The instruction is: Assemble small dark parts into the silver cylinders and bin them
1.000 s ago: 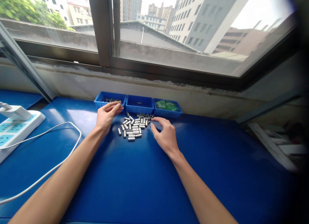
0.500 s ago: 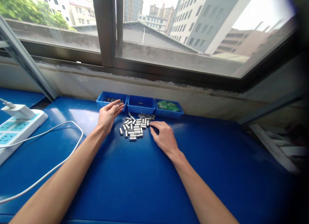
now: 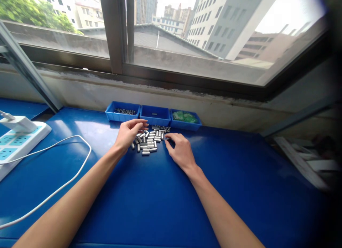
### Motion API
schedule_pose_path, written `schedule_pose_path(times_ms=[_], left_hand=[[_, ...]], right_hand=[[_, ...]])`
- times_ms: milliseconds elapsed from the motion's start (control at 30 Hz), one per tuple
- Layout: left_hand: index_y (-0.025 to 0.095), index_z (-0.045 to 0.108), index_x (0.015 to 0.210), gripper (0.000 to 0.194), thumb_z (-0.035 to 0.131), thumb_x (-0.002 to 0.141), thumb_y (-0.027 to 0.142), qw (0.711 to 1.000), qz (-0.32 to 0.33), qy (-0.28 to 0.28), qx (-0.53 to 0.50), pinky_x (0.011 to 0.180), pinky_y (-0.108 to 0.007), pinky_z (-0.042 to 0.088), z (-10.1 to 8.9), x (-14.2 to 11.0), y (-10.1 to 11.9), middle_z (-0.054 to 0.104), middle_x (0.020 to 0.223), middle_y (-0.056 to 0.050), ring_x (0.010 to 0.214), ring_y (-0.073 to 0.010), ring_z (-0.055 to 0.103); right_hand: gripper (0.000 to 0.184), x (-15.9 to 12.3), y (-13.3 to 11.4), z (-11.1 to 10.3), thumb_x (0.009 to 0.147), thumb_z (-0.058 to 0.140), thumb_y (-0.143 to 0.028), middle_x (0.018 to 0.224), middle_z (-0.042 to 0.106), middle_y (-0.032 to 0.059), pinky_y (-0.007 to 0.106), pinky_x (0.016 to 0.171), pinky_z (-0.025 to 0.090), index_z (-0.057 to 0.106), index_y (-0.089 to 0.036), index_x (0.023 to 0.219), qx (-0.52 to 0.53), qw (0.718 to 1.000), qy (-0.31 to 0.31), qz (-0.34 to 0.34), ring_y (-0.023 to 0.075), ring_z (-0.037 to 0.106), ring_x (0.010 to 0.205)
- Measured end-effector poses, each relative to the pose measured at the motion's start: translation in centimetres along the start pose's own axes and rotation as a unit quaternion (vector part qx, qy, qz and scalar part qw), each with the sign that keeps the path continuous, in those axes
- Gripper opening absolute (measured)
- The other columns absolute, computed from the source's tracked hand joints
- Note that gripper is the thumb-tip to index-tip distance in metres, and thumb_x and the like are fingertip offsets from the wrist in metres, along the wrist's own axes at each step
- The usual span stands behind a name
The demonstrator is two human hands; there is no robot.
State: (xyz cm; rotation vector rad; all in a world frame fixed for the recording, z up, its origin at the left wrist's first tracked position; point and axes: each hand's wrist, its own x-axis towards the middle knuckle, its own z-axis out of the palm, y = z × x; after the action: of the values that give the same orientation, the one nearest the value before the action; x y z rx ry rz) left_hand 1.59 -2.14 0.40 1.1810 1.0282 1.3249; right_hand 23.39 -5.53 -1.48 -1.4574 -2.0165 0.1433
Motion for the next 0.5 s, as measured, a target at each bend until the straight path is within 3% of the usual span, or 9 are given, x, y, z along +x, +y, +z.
schedule_pose_path(times_ms=[333, 500], left_hand=[[0.012, 0.075, 0.101, 0.034, 0.068, 0.081, 0.039, 1.000, 0.004, -0.014, 0.025, 0.079, -0.032, 0.054, 0.27, -0.21, 0.13, 0.076, 0.094, -0.012, 0.083, -0.0210, 0.071], [0.012, 0.075, 0.101, 0.034, 0.068, 0.081, 0.039, 0.999, 0.002, -0.023, 0.034, 0.079, -0.032, 0.054, 0.34, -0.40, 0.46, 0.076, 0.093, -0.012, 0.082, -0.0209, 0.071]], right_hand=[[0.011, 0.12, -0.09, -0.68, 0.082, 0.060, -0.020, 0.088, 0.073, 0.0048, 0.032, 0.077, 0.051, 0.071, -0.021, 0.086, 0.031, 0.999, 0.014, 0.038, 0.0210, 0.068, 0.081], [0.010, 0.49, -0.36, -0.80, 0.079, 0.068, -0.028, 0.083, 0.074, 0.0048, 0.033, 0.075, 0.054, 0.072, -0.020, 0.081, 0.190, 0.973, 0.052, 0.122, 0.0201, 0.069, 0.075]])
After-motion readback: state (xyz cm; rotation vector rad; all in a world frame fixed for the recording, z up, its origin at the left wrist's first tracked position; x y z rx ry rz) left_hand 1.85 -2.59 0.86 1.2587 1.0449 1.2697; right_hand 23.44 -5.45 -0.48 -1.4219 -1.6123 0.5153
